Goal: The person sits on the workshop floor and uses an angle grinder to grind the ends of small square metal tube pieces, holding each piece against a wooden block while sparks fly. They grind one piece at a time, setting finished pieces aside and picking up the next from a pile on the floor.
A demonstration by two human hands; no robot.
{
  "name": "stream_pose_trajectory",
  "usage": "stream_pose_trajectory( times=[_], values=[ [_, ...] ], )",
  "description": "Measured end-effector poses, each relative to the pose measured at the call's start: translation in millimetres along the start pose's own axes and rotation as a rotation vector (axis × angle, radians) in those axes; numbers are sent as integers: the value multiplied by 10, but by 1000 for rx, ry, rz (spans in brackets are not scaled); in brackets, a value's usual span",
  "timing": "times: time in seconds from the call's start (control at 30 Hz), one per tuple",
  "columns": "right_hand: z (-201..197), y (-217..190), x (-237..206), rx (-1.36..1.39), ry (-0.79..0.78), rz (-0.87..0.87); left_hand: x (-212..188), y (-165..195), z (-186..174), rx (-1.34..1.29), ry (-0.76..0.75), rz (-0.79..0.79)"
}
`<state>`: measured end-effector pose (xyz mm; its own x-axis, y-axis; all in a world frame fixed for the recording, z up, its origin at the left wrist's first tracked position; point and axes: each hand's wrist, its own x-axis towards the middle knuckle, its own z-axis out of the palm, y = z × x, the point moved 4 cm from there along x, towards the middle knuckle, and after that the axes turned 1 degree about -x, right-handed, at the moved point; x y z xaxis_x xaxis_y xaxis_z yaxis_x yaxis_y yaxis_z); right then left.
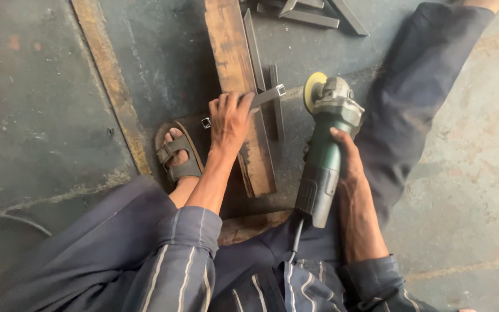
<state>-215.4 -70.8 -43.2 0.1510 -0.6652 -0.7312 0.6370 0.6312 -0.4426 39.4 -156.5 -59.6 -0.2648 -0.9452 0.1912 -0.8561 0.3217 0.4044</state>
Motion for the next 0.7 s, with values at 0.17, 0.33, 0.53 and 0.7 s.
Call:
stream_pose_trajectory(
  times=[0.17, 0.33, 0.53, 0.7],
  values=[
    [33, 35, 1, 126, -141, 15, 130, -14, -39, 85, 100, -14],
    [185, 96, 66, 205, -262, 59, 194, 31, -56, 48, 104, -56],
    [193, 87, -4, 82, -19, 142, 86, 65, -19, 143, 17, 22],
    [274, -27, -178, -436, 132, -90, -109, 243, 3, 281, 121, 38]
  ],
)
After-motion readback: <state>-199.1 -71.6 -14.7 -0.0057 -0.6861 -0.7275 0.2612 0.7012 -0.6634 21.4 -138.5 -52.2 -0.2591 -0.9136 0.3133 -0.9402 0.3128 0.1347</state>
